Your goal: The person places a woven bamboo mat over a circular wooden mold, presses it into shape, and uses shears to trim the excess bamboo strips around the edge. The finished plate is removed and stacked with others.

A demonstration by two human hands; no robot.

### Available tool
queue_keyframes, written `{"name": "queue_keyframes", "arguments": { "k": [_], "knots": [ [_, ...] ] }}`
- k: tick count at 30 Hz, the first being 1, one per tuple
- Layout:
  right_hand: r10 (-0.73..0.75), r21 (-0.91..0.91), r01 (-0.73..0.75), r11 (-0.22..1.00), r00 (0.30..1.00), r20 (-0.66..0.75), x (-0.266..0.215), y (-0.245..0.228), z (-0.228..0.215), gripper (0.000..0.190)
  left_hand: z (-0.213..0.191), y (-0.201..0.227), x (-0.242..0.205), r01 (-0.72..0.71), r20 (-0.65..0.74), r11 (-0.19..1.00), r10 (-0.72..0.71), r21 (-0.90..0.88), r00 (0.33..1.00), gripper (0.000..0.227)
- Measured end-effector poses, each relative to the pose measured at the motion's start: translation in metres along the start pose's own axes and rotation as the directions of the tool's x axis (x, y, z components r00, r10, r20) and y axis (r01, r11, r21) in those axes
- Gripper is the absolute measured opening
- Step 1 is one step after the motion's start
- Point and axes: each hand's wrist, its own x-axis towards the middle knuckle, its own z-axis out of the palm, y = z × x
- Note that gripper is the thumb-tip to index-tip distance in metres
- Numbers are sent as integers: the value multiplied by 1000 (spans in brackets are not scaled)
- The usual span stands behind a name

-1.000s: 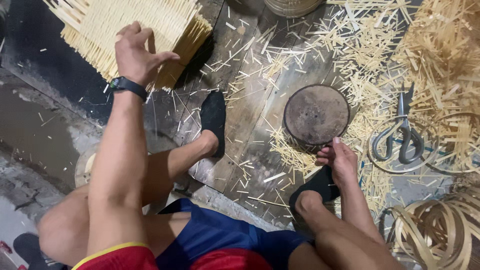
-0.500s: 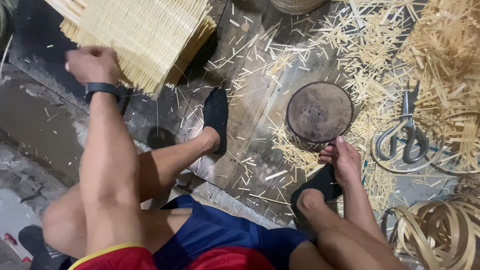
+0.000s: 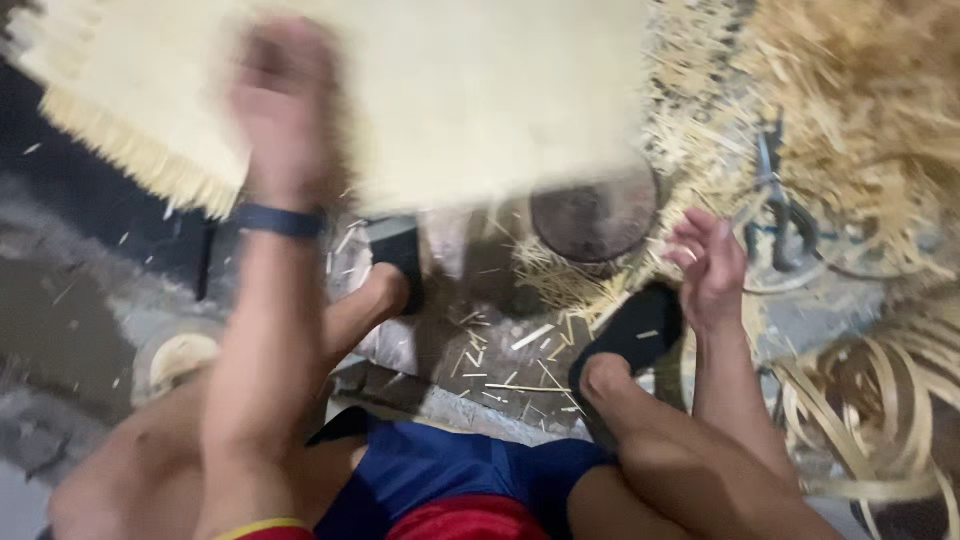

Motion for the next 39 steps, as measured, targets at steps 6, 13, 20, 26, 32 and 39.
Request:
{"name": "queue_keyframes", "arguments": {
  "k": [6, 13, 20, 26, 32, 39],
  "knots": [
    [74, -126, -67, 990, 996, 49, 23, -4, 6, 32, 178, -91, -97, 485, 338, 866, -423, -123, 841, 12],
    [99, -213, -128, 969, 985, -141, 32, 34, -6, 29, 182, -160, -114, 290, 393, 952, -303, 94, 868, 78],
    [28, -186, -53, 981, 990, -136, 33, 56, -18, 29, 186, -164, -106, 700, 391, 711, -665, 70, 637, 90],
    [-546, -729, 142, 669, 760, -354, 53, 34, -117, 17, 176, -155, -104, 541, 341, 813, -582, 217, 738, 101],
    [-796, -992, -123, -21, 603, -58, 70, 15, -230, 35, 154, -114, -91, 521, 177, 822, -561, 229, 808, 100],
    [-426, -876, -401, 268, 766, -481, 74, -14, -242, 14, 146, -77, -86, 505, 213, 863, -496, 12, 842, 69]
  ]
}}
